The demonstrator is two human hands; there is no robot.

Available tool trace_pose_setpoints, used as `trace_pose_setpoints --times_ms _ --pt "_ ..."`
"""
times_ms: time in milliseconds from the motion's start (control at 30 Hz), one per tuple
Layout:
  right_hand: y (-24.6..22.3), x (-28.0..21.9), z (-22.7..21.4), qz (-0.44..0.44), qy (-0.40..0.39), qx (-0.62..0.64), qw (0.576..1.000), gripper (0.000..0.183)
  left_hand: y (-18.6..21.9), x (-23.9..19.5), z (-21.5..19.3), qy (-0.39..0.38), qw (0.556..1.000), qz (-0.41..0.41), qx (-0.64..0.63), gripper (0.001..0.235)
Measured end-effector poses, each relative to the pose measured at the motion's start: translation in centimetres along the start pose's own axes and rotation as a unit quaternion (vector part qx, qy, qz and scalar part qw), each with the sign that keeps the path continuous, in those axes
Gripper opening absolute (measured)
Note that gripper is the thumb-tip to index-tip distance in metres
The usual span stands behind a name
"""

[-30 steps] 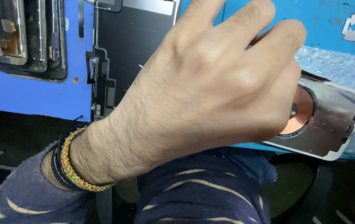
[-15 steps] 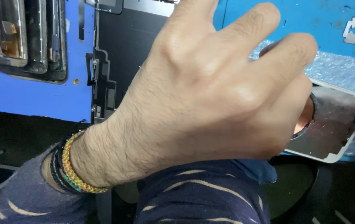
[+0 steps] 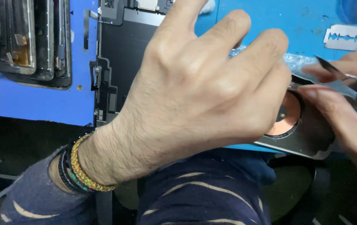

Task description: Carefully removing a wireless charging coil from the back panel of a white smartphone using a metal prying tool and tweezers.

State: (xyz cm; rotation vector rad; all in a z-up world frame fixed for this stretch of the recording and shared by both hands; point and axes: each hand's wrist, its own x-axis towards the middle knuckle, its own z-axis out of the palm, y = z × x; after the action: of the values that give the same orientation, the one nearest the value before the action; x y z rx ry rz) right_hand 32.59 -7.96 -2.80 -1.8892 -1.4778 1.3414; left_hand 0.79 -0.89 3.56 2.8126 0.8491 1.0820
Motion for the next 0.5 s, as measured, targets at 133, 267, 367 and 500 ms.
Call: trace_pose_setpoints --times_ms 133,267,367,500 --pt "-6.2 -0.3 0.4 -0.214 0.05 -0.199 0.955 0.019 0.4 -0.2 -2.6 -0.039 0.998 -0.044 -0.027 0.04" --pt "-4.8 -0.2 0.6 -0.166 0.057 -0.148 0.973 0.016 0.6 -0.5 -3.7 -0.097 0.989 -0.097 -0.063 0.066" --pt "-4.8 -0.3 0.2 -0.186 0.041 -0.142 0.971 0.017 0.7 -0.5 -3.5 -0.133 0.979 -0.127 -0.09 0.085" --pt "-2.9 0.1 -0.3 -0.107 0.04 -0.169 0.979 0.022 0.8 -1.3 -2.5 -0.145 0.97 -0.153 -0.121 0.089"
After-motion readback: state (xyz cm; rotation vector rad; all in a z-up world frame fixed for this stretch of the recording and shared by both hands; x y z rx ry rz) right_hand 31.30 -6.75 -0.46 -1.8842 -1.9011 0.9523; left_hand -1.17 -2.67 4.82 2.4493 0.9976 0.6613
